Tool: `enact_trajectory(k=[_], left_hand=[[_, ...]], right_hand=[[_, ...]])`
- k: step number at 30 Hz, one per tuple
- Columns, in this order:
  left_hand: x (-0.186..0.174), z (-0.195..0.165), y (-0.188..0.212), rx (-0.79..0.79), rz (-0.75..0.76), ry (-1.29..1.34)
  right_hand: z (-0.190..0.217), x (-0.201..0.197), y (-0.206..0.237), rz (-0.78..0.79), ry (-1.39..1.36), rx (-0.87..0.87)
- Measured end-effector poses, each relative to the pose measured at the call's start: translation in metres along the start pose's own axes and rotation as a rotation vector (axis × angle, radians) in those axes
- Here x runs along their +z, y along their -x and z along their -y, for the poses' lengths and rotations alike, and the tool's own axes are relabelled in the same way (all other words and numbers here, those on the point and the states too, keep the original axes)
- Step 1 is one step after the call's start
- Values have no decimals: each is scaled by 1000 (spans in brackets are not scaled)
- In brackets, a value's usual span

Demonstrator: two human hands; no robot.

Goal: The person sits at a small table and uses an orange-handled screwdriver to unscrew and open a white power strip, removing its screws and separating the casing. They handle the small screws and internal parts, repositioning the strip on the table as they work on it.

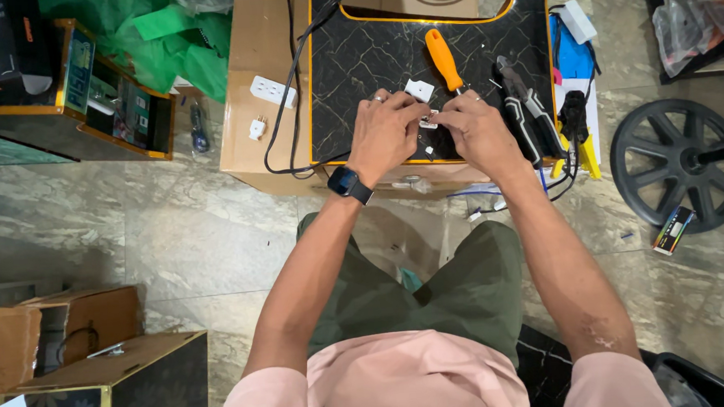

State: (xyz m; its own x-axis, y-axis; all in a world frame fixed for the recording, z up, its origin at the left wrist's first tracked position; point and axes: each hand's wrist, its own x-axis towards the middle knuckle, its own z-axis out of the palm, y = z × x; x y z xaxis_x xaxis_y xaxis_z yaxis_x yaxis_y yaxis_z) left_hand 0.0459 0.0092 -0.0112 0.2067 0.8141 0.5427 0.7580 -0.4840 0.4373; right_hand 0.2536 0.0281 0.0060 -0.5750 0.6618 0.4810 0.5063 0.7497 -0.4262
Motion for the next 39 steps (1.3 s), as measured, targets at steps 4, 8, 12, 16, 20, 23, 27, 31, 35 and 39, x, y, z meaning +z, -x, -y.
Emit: enact_trajectory(k=[4,8,12,16,20,23,27,31,35,39], left_hand=[[-1,-1,-1,-8,4,10],[-5,-4,-1,-22,-6,44],[-8,-5,-4,-39,14,63],[-10,-4,-7,-14,-17,77],[-8,-2,-4,-28,3,73],[-5,-2,-3,5,-25,41],[-4,-2,-3,39,-32,19],[-9,-4,-1,72,-58,107],[-13,-5,-1,114,-91,139],[-13,-6,-2,104,-100,119]], right_hand=[[-2,2,-1,1,-3,-9],[1,7,4,-10,-2,60],[0,4,2,31,-1,127],[1,-3,-8,21,-23,21],[11,-4,-11,10,-85,90],[14,-4,-14,52,-127,209],[15,-5,-14,40,-95,185],[15,-6,-11,-47,-203,243],[15,-2,-9,-99,-284,306],[17,9,-9,-146,-273,366]])
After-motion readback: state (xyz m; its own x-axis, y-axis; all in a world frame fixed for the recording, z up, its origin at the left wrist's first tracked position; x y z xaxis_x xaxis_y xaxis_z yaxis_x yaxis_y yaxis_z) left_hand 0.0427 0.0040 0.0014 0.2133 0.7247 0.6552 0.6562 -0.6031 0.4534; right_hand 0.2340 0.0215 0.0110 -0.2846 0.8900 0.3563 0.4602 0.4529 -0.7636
